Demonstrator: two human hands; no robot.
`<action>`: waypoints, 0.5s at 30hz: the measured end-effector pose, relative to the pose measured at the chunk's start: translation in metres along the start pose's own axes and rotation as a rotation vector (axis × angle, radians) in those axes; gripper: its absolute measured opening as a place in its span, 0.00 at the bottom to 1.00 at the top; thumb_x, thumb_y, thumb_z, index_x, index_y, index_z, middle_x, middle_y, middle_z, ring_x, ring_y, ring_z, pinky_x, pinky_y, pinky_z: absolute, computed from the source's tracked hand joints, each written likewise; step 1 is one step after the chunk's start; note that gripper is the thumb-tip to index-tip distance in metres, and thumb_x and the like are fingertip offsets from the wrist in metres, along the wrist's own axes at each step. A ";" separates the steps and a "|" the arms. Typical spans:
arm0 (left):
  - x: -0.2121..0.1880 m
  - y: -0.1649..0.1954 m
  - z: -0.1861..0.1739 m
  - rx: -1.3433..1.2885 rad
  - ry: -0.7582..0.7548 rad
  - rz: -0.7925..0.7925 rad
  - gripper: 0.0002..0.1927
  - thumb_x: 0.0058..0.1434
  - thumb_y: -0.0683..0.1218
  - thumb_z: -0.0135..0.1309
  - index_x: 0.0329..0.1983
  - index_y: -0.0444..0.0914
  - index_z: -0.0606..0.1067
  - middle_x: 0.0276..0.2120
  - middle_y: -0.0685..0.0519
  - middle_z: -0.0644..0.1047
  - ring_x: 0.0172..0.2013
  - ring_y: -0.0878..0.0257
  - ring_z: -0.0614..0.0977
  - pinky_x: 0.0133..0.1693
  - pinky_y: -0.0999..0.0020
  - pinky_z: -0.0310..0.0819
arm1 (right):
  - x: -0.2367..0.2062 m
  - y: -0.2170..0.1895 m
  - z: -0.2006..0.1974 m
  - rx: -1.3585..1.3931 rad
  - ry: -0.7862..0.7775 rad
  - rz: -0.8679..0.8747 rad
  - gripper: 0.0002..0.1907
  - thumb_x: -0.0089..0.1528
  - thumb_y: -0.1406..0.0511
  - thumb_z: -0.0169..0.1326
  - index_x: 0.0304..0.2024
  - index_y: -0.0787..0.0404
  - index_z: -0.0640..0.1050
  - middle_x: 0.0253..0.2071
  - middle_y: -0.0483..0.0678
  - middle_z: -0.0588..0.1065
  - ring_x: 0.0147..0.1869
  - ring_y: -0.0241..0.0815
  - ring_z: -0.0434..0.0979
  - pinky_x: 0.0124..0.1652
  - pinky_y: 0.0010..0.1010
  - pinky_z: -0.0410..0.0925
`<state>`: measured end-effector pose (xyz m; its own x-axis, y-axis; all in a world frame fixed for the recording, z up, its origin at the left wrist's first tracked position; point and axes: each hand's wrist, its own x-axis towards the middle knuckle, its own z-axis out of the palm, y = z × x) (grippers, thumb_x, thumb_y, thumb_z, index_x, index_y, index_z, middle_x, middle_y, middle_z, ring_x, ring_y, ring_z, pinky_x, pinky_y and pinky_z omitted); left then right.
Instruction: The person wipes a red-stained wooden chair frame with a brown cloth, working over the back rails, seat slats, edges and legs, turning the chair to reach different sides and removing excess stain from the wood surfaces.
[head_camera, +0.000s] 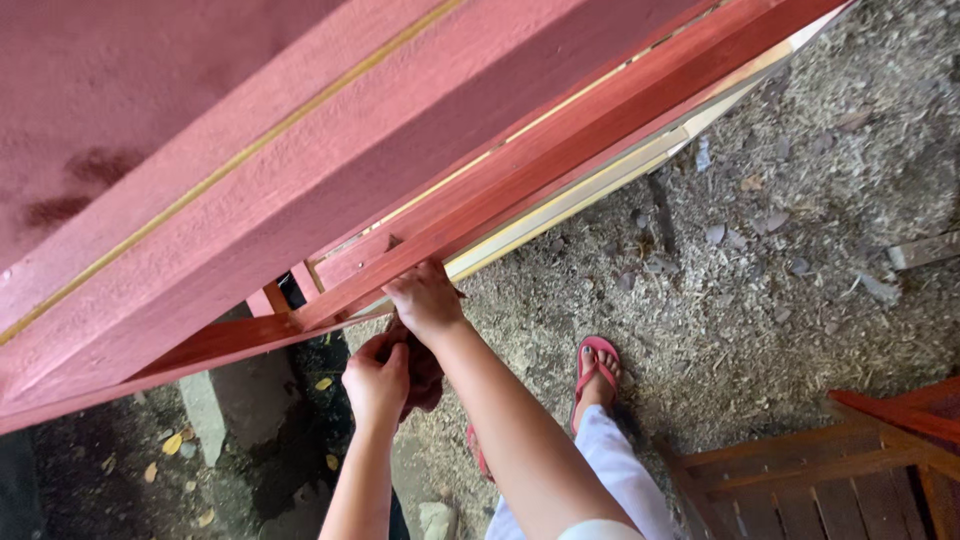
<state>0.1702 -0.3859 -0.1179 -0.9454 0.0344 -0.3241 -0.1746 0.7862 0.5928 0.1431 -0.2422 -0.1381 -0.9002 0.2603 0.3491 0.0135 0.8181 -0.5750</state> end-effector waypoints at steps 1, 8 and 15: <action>-0.001 -0.004 -0.003 0.009 0.017 -0.003 0.17 0.54 0.48 0.60 0.46 0.37 0.83 0.36 0.42 0.84 0.37 0.52 0.87 0.44 0.59 0.81 | -0.001 -0.002 0.003 -0.034 -0.117 0.035 0.09 0.73 0.68 0.49 0.45 0.53 0.81 0.54 0.47 0.79 0.67 0.46 0.73 0.74 0.48 0.62; -0.006 0.023 0.024 -0.008 -0.064 0.017 0.18 0.53 0.48 0.61 0.47 0.39 0.83 0.35 0.41 0.84 0.36 0.52 0.87 0.44 0.60 0.80 | -0.009 0.049 -0.018 -0.141 0.273 -0.177 0.10 0.66 0.68 0.53 0.49 0.53 0.77 0.68 0.48 0.70 0.71 0.54 0.66 0.63 0.49 0.66; -0.001 0.101 0.087 -0.109 -0.188 0.304 0.16 0.53 0.49 0.62 0.43 0.39 0.83 0.35 0.42 0.84 0.38 0.50 0.87 0.44 0.59 0.80 | -0.007 0.134 -0.098 -0.323 0.145 0.190 0.10 0.59 0.69 0.58 0.42 0.51 0.80 0.53 0.42 0.75 0.59 0.55 0.71 0.49 0.50 0.66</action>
<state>0.1775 -0.2522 -0.1219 -0.8934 0.3769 -0.2444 0.0689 0.6526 0.7545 0.1942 -0.0844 -0.1452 -0.7979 0.4734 0.3732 0.3309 0.8614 -0.3853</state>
